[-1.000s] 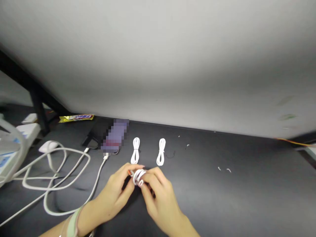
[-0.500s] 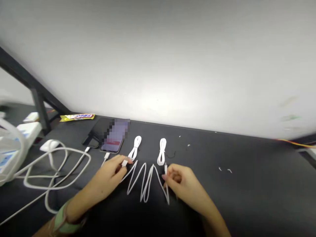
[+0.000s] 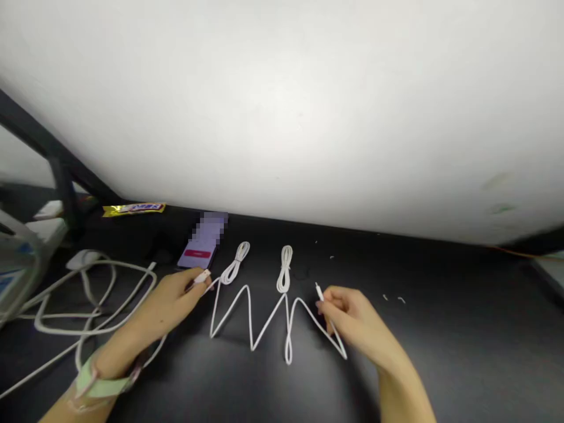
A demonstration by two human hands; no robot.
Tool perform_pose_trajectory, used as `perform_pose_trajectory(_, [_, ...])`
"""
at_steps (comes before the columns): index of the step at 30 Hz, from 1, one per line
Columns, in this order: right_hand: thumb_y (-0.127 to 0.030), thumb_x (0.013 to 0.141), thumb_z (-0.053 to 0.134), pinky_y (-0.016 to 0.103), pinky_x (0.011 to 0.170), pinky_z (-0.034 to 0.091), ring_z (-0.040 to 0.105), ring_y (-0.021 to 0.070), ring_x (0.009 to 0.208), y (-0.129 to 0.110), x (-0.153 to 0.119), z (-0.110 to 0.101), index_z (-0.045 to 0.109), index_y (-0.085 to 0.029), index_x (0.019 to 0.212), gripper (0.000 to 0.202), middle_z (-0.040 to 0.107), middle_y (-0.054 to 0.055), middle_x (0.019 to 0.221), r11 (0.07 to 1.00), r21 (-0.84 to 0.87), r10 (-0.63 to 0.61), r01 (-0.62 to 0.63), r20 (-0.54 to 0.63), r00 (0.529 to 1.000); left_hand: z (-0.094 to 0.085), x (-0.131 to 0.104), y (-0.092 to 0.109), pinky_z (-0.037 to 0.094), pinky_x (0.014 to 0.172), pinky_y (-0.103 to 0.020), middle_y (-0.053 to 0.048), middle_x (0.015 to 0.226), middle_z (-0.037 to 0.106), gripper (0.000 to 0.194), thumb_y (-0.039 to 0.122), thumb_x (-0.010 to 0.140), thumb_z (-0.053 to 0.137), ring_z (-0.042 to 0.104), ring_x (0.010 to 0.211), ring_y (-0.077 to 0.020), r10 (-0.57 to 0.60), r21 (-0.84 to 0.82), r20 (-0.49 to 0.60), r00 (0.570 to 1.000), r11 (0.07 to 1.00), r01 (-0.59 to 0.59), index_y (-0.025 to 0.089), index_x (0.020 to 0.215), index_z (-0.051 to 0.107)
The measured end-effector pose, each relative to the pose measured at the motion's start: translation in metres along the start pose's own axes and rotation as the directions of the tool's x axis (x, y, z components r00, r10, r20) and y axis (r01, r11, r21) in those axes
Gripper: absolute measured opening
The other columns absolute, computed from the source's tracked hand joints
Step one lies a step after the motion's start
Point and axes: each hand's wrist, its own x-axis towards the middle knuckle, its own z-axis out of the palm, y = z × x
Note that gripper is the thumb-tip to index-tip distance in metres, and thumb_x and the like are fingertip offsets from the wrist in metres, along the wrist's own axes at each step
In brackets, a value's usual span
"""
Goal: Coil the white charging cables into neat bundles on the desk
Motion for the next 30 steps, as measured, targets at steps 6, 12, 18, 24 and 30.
perform_pose_trajectory(6, [-0.043,0.078,0.059,0.014,0.031,0.029,0.051,0.0057,0.034,-0.002,0.005,0.037,0.054,-0.014,0.072,0.030,0.069,0.005,0.066,0.996,0.084,0.014,-0.037,0.259,0.966,0.011,-0.006,0.007,0.026,0.053,-0.023,0.001,0.061,0.057,0.026,0.032,0.084,0.040,0.051,0.057,-0.0141,0.005,0.155,0.174,0.985,0.987,-0.032,0.019,0.067,0.054])
perform_pose_trajectory(12, [-0.050,0.078,0.058,0.014,0.029,0.037,0.056,0.0066,0.035,-0.003,0.006,0.088,0.056,-0.013,0.087,0.039,0.069,0.008,0.084,0.942,0.332,-0.036,-0.057,0.267,0.963,0.023,-0.013,0.014,0.030,0.056,-0.025,-0.002,0.067,0.063,0.026,0.031,0.088,0.036,0.057,0.060,-0.0169,0.085,0.159,0.217,0.973,0.980,-0.121,0.020,0.073,0.055])
perform_pose_trajectory(18, [-0.045,0.079,0.061,0.015,0.035,0.042,0.056,0.0057,0.040,-0.007,0.002,0.114,0.057,-0.014,0.094,0.035,0.068,0.006,0.084,0.857,0.515,-0.190,0.025,0.270,0.944,0.028,-0.019,0.023,0.038,0.064,-0.028,-0.006,0.082,0.067,0.027,0.030,0.091,0.032,0.062,0.073,-0.0205,0.169,0.073,0.235,0.957,0.979,-0.191,0.020,0.084,0.056])
perform_pose_trajectory(24, [-0.048,0.078,0.063,0.019,0.040,0.046,0.058,0.0094,0.047,-0.014,-0.005,0.118,0.058,-0.014,0.086,0.035,0.064,0.005,0.076,0.769,0.638,-0.221,0.043,0.203,0.954,0.030,-0.024,0.027,0.047,0.074,-0.028,-0.006,0.093,0.066,0.032,0.033,0.094,0.030,0.062,0.086,-0.0190,0.263,-0.416,0.249,0.932,0.898,-0.143,0.020,0.106,0.056])
perform_pose_trajectory(30, [-0.050,0.086,0.052,0.020,0.040,0.040,0.048,0.0095,0.043,-0.017,-0.008,0.110,0.056,-0.015,0.083,0.035,0.053,-0.002,0.055,0.871,0.434,-0.290,0.230,0.079,0.954,0.039,-0.029,0.031,0.047,0.050,-0.021,0.000,0.077,0.056,0.043,0.048,0.092,0.032,0.053,0.057,-0.0104,0.287,-0.707,0.466,0.837,0.690,0.157,0.018,0.119,0.049])
